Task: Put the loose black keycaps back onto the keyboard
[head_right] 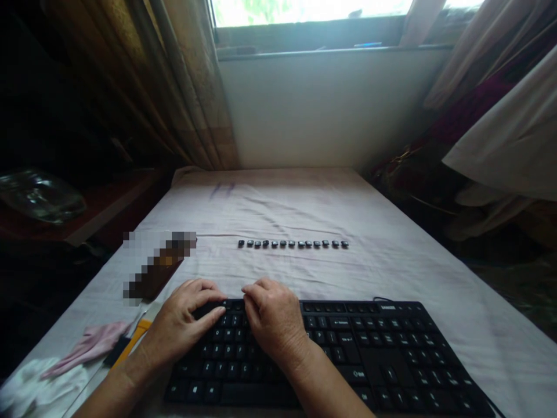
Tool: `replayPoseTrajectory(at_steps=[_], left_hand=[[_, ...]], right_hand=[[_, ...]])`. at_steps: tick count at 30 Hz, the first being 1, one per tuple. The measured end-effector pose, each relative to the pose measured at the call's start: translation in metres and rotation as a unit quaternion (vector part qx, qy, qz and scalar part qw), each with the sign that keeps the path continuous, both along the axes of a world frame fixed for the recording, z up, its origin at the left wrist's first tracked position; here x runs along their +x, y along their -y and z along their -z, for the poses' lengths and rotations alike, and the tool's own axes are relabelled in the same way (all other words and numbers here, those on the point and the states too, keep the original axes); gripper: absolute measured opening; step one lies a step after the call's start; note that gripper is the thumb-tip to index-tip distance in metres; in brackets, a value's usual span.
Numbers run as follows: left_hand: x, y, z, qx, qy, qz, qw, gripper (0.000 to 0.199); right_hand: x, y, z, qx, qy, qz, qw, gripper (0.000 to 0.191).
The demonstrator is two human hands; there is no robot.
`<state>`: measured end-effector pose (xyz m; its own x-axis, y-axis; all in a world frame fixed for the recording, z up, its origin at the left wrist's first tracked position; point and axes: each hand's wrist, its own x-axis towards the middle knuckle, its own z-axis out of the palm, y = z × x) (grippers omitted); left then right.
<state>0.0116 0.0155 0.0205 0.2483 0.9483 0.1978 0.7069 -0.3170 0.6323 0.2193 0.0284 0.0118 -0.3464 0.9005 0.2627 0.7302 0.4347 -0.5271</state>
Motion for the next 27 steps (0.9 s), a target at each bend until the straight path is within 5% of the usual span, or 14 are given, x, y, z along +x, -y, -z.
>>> replayPoseTrajectory(at_steps=[12,27], left_hand=[[0.003,0.004,0.006,0.001,-0.031,0.0,1.0,0.015],[0.003,0.009,0.006,0.019,-0.059,-0.002,0.998,0.017]], right_hand=[[0.002,0.008,0.006,0.072,-0.051,-0.094,0.992,0.025],[-0.009,0.006,0.01,0.052,-0.009,-0.044,0.998,0.014]])
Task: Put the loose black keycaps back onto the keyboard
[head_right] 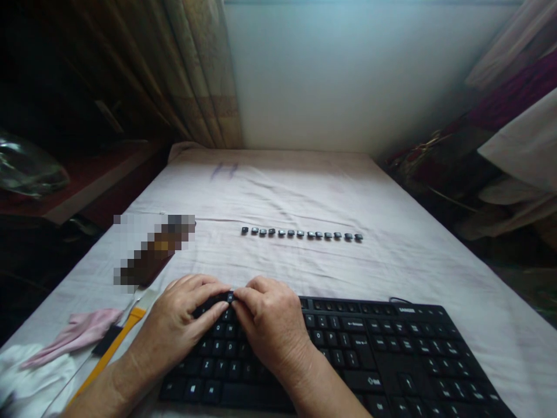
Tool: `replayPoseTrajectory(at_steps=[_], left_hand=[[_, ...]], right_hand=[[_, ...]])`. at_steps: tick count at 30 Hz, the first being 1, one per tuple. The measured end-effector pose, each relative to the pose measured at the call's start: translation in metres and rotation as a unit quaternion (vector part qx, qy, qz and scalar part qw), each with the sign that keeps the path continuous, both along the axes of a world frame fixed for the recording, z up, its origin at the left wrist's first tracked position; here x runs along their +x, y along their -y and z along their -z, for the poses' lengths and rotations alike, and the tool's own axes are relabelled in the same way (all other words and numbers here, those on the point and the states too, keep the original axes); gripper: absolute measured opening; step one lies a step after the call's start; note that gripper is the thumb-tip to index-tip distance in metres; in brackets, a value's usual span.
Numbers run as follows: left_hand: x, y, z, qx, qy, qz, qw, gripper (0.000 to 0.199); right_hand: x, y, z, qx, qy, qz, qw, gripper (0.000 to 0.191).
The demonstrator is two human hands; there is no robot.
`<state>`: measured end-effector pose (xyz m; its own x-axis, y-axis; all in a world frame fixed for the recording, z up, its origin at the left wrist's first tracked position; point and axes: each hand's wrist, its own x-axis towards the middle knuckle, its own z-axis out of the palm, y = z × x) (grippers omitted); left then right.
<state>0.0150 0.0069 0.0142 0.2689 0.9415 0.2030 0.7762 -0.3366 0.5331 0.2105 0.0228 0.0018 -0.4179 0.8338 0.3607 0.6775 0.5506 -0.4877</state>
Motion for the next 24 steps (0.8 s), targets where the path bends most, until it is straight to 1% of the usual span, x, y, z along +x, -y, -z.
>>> replayPoseTrajectory(at_steps=[3,12,19,24], left_hand=[[0.0013,0.0005,0.0011,0.012,0.004,0.002,1.0,0.013],[0.0002,-0.0011,0.0001,0.008,0.018,0.008,1.0,0.012],[-0.0004,-0.0033,-0.0006,-0.006,0.052,0.008,0.999,0.013],[0.0003,-0.0029,0.0015,0.01,0.058,0.001,0.998,0.014]], right_hand=[[0.0,0.0001,-0.0012,-0.001,-0.005,-0.004,1.0,0.013],[0.0,0.0001,-0.0034,-0.004,-0.017,-0.009,1.0,0.01],[-0.0012,0.0004,-0.0032,-0.003,-0.022,-0.002,1.0,0.01],[-0.0021,0.0001,-0.0014,-0.007,-0.019,0.006,1.0,0.009]])
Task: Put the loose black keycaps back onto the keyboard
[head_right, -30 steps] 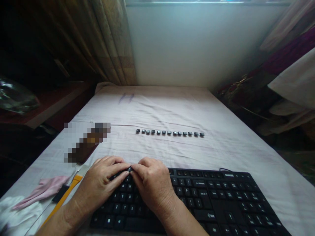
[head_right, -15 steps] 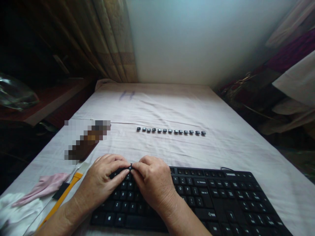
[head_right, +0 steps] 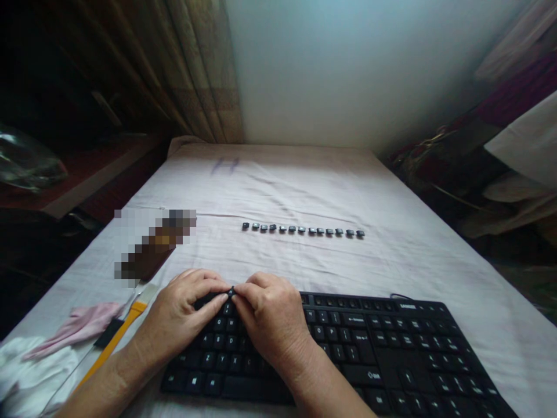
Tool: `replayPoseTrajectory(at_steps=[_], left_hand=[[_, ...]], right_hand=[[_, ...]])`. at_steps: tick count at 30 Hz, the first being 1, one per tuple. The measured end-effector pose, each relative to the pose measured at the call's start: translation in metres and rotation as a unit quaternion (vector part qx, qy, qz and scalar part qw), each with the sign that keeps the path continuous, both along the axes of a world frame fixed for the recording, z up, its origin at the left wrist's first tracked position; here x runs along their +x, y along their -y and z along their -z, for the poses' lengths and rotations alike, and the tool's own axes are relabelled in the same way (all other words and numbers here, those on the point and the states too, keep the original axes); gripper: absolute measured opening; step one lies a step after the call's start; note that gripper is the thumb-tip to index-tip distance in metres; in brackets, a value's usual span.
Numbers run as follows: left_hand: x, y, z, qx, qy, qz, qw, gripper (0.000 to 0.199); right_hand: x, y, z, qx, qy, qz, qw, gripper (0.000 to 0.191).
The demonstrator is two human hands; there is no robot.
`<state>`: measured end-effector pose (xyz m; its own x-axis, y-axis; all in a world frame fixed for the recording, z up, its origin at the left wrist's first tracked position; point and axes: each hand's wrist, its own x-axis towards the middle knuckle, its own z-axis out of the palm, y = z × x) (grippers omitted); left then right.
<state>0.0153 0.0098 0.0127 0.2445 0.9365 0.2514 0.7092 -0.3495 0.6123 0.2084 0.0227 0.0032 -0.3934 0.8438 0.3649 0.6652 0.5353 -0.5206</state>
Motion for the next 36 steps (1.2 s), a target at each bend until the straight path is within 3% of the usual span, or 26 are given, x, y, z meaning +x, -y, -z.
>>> replayPoseTrajectory(at_steps=[5,13,36], left_hand=[[-0.001,-0.002,0.002,0.008,0.005,0.002,1.0,0.015],[-0.017,-0.011,0.007,-0.059,0.092,-0.005,0.994,0.018],[-0.016,-0.009,0.017,0.037,0.115,-0.016,0.993,0.017]], right_hand=[[0.0,-0.001,-0.002,-0.009,0.002,0.005,1.0,0.01],[0.002,-0.002,-0.003,-0.052,-0.022,0.006,0.998,0.01],[-0.003,-0.001,-0.006,-0.017,0.024,0.001,1.0,0.007]])
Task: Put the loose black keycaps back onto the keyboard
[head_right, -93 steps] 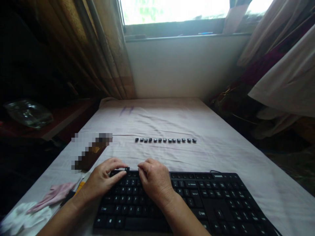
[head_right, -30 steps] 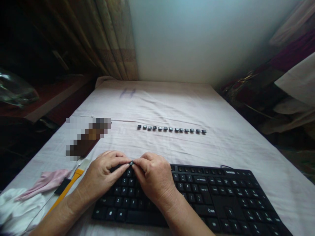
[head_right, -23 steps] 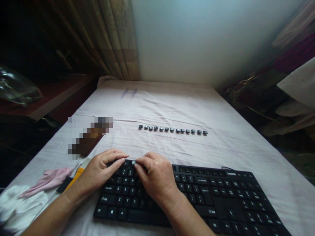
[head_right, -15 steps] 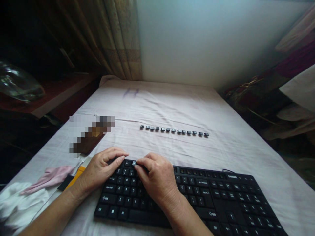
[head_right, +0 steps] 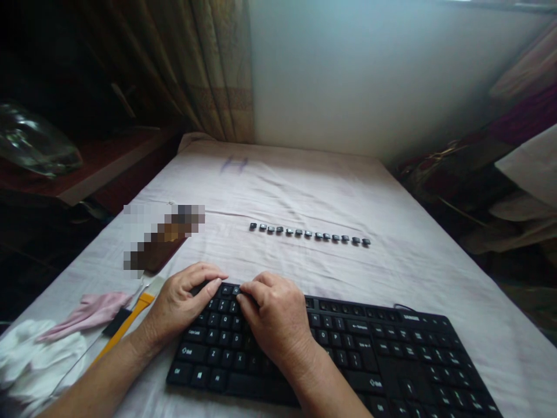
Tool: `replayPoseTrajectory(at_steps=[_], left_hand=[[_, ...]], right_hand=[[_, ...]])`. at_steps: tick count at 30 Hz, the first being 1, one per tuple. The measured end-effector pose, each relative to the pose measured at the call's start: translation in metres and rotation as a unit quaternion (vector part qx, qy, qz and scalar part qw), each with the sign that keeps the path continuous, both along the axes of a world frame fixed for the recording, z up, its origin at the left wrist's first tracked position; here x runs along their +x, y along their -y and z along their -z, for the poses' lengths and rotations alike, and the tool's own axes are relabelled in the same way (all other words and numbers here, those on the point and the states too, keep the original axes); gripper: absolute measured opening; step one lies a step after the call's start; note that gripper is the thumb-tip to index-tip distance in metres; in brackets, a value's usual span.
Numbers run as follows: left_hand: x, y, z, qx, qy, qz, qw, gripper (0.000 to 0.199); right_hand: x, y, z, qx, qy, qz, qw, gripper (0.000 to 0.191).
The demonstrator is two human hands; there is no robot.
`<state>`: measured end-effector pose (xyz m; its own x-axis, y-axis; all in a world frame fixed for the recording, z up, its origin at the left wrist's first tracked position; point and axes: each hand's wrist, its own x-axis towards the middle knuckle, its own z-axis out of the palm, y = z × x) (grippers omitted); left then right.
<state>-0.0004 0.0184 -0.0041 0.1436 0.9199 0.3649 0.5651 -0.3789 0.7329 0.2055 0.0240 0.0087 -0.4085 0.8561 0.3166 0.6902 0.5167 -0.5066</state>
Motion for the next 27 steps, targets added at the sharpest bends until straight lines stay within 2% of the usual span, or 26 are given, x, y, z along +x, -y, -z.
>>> replayPoseTrajectory(at_steps=[5,10,14,22,27], left_hand=[[-0.002,0.008,-0.002,0.026,-0.021,0.017,0.999,0.025],[-0.009,0.021,-0.003,0.085,-0.141,0.075,0.983,0.038],[-0.011,0.022,-0.006,0.112,-0.196,0.087,0.97,0.038],[-0.008,0.02,-0.015,0.143,-0.234,0.102,0.956,0.035],[-0.007,0.02,-0.015,0.156,-0.238,0.097,0.954,0.032]], right_hand=[[-0.001,-0.001,-0.003,-0.009,0.026,-0.001,1.0,0.007],[0.0,0.0,0.002,0.002,0.014,-0.005,1.0,0.007],[-0.001,0.0,0.002,0.026,0.004,-0.004,1.0,0.008],[-0.001,0.001,0.004,0.027,-0.002,-0.001,1.0,0.007],[-0.001,0.0,0.005,0.03,0.002,-0.005,1.0,0.007]])
